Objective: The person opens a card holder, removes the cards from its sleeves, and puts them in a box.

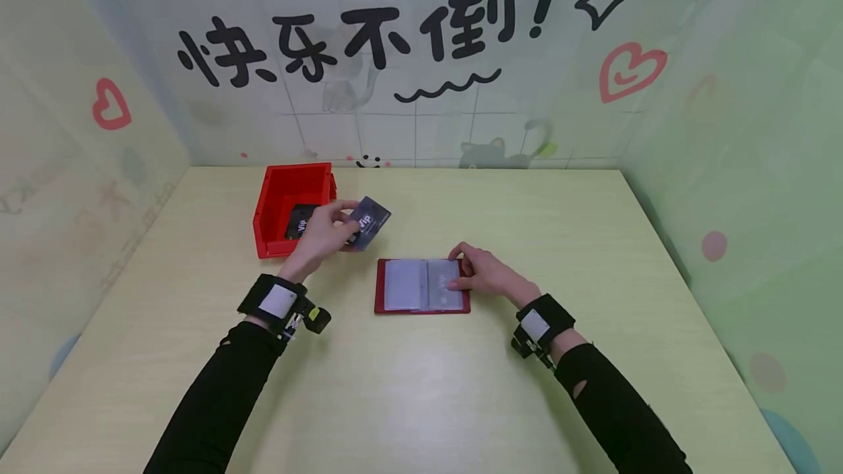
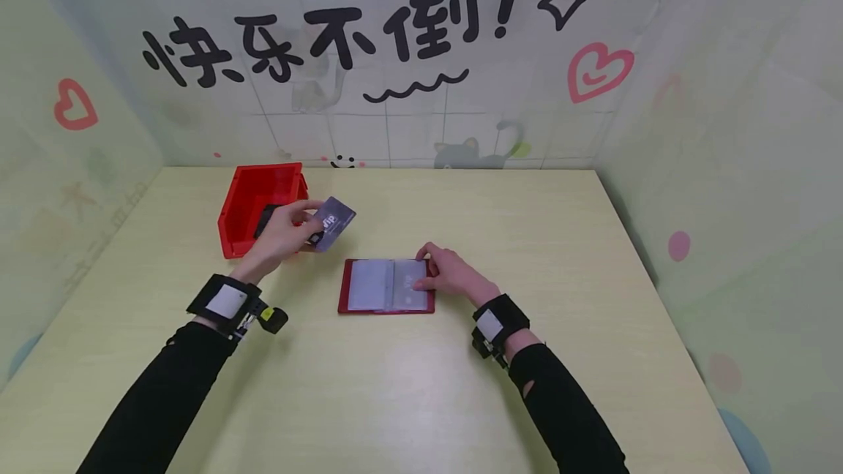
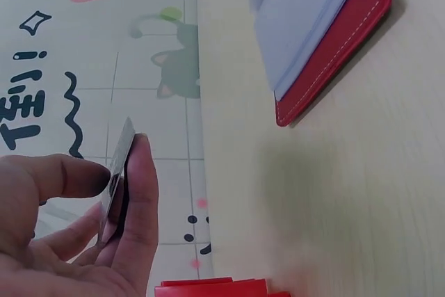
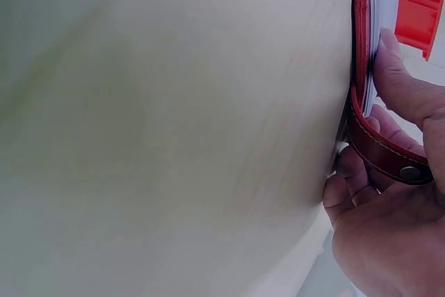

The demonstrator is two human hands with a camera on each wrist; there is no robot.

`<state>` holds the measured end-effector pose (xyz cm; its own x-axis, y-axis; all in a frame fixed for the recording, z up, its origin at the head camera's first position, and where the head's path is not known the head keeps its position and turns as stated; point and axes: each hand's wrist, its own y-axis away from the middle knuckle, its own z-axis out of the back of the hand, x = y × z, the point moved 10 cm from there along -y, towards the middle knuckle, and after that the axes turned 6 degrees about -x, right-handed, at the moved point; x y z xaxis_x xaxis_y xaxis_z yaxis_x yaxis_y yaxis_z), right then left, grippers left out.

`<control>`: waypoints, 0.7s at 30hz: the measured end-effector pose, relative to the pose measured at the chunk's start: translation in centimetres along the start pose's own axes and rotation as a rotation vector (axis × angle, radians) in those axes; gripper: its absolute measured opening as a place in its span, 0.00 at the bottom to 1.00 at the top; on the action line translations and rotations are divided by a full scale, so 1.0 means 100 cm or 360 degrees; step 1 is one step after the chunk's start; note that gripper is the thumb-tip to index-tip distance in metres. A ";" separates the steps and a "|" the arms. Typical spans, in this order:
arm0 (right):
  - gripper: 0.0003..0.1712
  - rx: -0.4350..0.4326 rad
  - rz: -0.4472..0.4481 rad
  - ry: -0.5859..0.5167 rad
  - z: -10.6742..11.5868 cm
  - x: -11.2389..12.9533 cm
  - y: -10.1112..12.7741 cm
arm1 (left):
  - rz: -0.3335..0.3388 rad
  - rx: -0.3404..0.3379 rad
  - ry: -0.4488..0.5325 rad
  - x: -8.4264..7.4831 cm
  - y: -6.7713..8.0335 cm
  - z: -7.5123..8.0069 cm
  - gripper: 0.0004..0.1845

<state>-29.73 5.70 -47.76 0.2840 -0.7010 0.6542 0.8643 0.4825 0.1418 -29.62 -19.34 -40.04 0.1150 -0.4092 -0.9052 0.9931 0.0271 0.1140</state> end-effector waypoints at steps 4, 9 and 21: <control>0.28 -0.0001 0.0018 -0.0014 0.001 0.001 0.001 | -0.0026 -0.0141 -0.0013 -0.002 0.000 0.018 0.30; 0.28 -0.0001 0.0039 -0.0024 0.001 0.001 0.001 | -0.0050 -0.0304 0.0027 -0.001 0.000 0.034 0.28; 0.28 0.0003 0.0034 -0.0020 0.002 0.003 0.002 | 0.0003 -0.0752 0.0127 0.015 0.006 0.074 0.20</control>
<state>-29.58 5.67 -47.44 0.2970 -0.6837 0.6666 0.8574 0.4982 0.1289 -29.05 -26.68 -38.27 0.0998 -0.3381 -0.9358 0.8922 0.4468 -0.0663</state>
